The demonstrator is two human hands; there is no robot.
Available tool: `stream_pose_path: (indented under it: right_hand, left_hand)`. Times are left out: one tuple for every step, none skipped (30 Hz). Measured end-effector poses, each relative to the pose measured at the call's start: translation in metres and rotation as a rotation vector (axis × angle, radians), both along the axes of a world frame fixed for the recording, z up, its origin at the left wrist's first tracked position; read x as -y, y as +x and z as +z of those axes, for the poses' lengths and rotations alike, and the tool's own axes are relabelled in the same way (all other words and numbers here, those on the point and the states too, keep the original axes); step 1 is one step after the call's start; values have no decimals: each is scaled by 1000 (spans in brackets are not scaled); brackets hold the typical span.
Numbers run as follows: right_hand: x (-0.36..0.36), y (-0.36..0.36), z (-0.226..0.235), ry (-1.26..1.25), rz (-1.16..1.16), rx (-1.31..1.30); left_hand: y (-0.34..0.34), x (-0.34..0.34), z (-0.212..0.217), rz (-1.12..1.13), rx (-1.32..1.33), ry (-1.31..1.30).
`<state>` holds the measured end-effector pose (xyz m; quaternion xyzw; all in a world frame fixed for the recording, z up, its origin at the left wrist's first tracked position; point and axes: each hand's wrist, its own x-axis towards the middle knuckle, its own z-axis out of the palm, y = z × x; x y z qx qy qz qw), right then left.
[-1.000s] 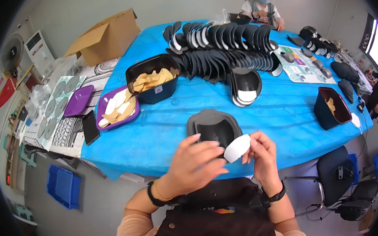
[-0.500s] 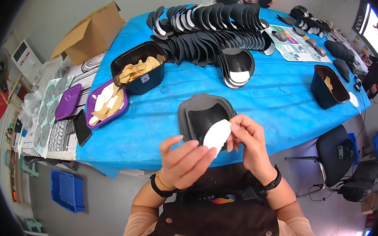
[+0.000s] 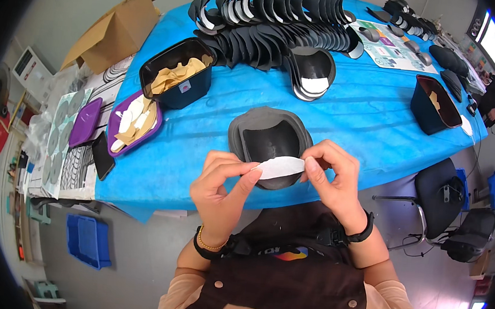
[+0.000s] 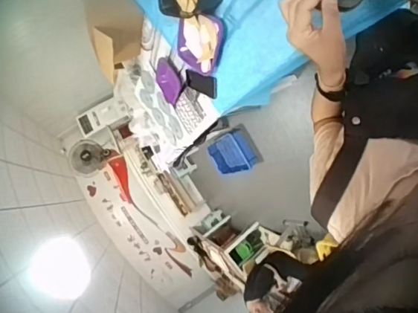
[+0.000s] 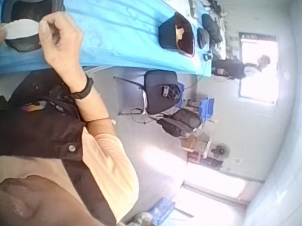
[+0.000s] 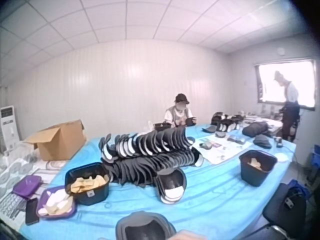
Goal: Apply small white adhesive strips to black shoe components.
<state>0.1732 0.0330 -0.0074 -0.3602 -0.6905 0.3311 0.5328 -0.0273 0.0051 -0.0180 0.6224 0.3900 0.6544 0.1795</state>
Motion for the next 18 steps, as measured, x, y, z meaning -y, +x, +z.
stream_pose_path:
  right_hand:
    - [0, 1, 0, 59, -12, -23]
    - [1, 1, -1, 19, -17, 0]
    - [2, 2, -2, 59, -46, 78]
    - [3, 2, -2, 140, -78, 123]
    - [3, 2, -3, 96, -74, 155]
    - [2, 0, -4, 145, -95, 194]
    - [2, -1, -6, 211, -115, 210]
    - [3, -2, -6, 190, -117, 233]
    - [3, -2, -7, 185, -158, 314]
    - [3, -2, -8, 197, -208, 377]
    - [3, -3, -9, 176, -200, 393]
    - [1, -5, -10, 255, -237, 453]
    - [0, -6, -11, 355, -286, 501]
    - [0, -7, -12, 332, -273, 513]
    - [-1, -8, -13, 369, -273, 565]
    - [-1, -9, -13, 419, -283, 606]
    - [-1, -10, -14, 405, -269, 616]
    - [-1, -11, -15, 395, -263, 629]
  left_hand:
    - [0, 1, -1, 4, 0, -37]
    - [1, 1, -1, -12, -6, -72]
    - [2, 2, -2, 10, 1, -75]
    - [3, 2, -3, 5, 22, -118]
    - [4, 2, -4, -22, 33, -162]
    - [4, 2, -4, 1, 42, -165]
    - [5, 2, -5, 7, 25, -194]
    - [5, 3, -5, -5, -3, -242]
    - [6, 3, -5, 12, 8, -226]
    - [6, 4, -5, 18, -11, -262]
    - [6, 5, -5, 11, -45, -304]
    - [7, 6, -5, 22, -33, -301]
    - [8, 6, -5, 64, -71, -290]
    - [8, 7, -5, 92, -128, -289]
    - [8, 7, -5, 107, -108, -282]
    - [8, 7, -5, 128, -158, -258]
    - [8, 7, -5, 135, -222, -239]
    - [8, 7, -4, 152, -209, -234]
